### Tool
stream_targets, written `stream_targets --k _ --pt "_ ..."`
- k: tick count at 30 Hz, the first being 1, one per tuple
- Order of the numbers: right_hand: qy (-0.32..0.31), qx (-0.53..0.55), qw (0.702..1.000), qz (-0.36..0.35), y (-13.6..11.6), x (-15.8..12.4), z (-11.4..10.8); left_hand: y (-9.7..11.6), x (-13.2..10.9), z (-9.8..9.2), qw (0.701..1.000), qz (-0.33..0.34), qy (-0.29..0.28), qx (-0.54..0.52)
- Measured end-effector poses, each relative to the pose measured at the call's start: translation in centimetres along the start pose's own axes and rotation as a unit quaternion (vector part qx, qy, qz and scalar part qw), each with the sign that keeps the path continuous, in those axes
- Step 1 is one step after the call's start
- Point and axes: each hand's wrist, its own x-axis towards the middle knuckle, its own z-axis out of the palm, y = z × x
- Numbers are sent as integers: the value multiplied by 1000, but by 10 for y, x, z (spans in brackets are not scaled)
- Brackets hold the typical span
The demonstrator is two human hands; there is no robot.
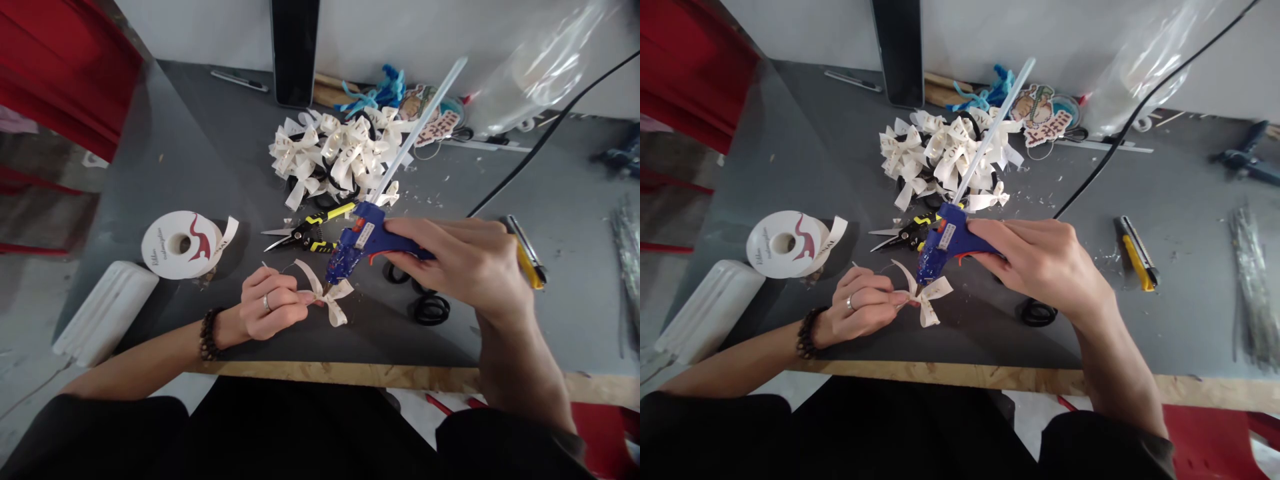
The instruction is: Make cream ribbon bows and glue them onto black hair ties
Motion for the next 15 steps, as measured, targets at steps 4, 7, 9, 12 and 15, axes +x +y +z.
stream_targets --k 4,7,9,12,15 --pt "14 -2 1000 9 0 1 1 2 -6 2 999 -42 -1 -4" --pt "26 -3 1000 4 1 2 3 2 -7 2 999 -45 -4 -26" --pt "27 -2 1000 4 1 3 5 1 -7 1 998 -57 -20 -28" --pt "26 3 1000 4 1 4 5 1 -7 -1 998 -56 -27 -19" --pt "10 3 1000 8 -1 3 5 4 -8 -1 997 -64 -23 -27"
